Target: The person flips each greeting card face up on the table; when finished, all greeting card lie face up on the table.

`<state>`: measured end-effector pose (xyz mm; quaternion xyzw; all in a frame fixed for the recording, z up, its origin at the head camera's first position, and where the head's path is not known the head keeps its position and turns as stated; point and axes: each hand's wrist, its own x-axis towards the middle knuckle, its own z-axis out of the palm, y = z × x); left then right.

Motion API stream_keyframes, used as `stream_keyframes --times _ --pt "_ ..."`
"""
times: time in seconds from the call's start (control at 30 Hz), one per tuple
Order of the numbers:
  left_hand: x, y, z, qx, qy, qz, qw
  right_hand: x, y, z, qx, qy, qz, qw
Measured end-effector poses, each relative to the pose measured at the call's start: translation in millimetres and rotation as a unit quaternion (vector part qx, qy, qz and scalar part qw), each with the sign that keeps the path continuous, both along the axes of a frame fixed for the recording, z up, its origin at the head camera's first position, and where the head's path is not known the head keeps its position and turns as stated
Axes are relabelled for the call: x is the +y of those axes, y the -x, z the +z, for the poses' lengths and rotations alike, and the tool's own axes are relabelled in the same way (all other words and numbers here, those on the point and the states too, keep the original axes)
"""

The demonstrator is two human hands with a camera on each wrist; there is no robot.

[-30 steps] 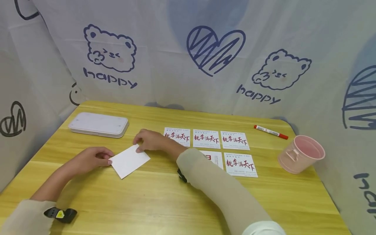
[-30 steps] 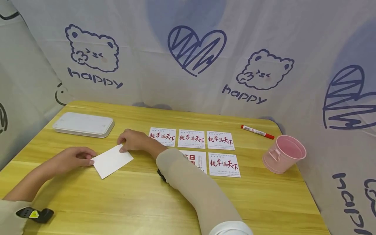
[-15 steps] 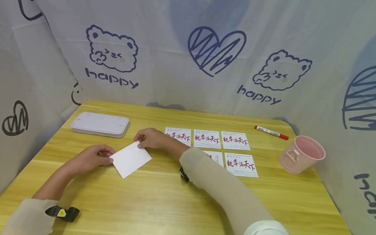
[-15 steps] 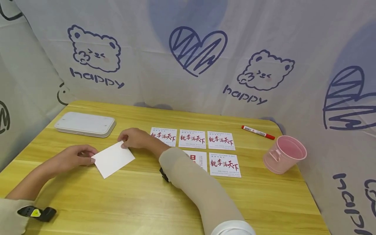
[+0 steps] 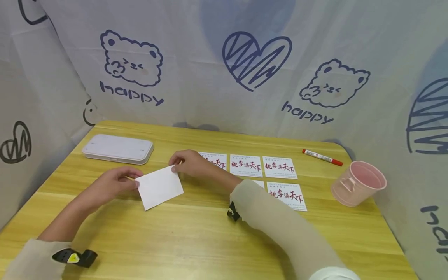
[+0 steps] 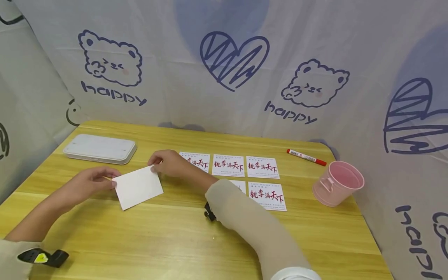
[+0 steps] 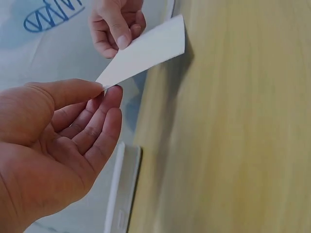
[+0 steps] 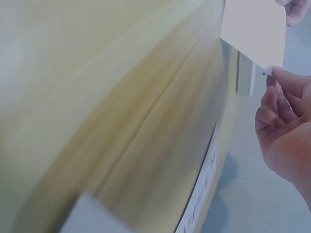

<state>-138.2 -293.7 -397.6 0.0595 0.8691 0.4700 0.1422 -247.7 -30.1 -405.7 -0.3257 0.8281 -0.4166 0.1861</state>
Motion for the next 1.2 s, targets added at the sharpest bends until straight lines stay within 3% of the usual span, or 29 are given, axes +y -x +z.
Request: stream_keyframes --times 0.3,0.47,1.2 --pt "34.3 -1.1 21.1 0.017 -0.052 -0.021 0.9983 47.3 -10.9 14.0 -0.008 0.025 -0.026 0.9993" --pt "61.8 1.6 27.2 0.028 -0.074 -0.035 0.9962 81.8 -22.0 20.7 0.005 0.040 -0.047 0.9981" --pt "177.0 39.0 12.9 0.002 -0.154 -0.107 0.9823 210.8 -59.3 23.5 0.041 0.012 -0.166 0.9852"
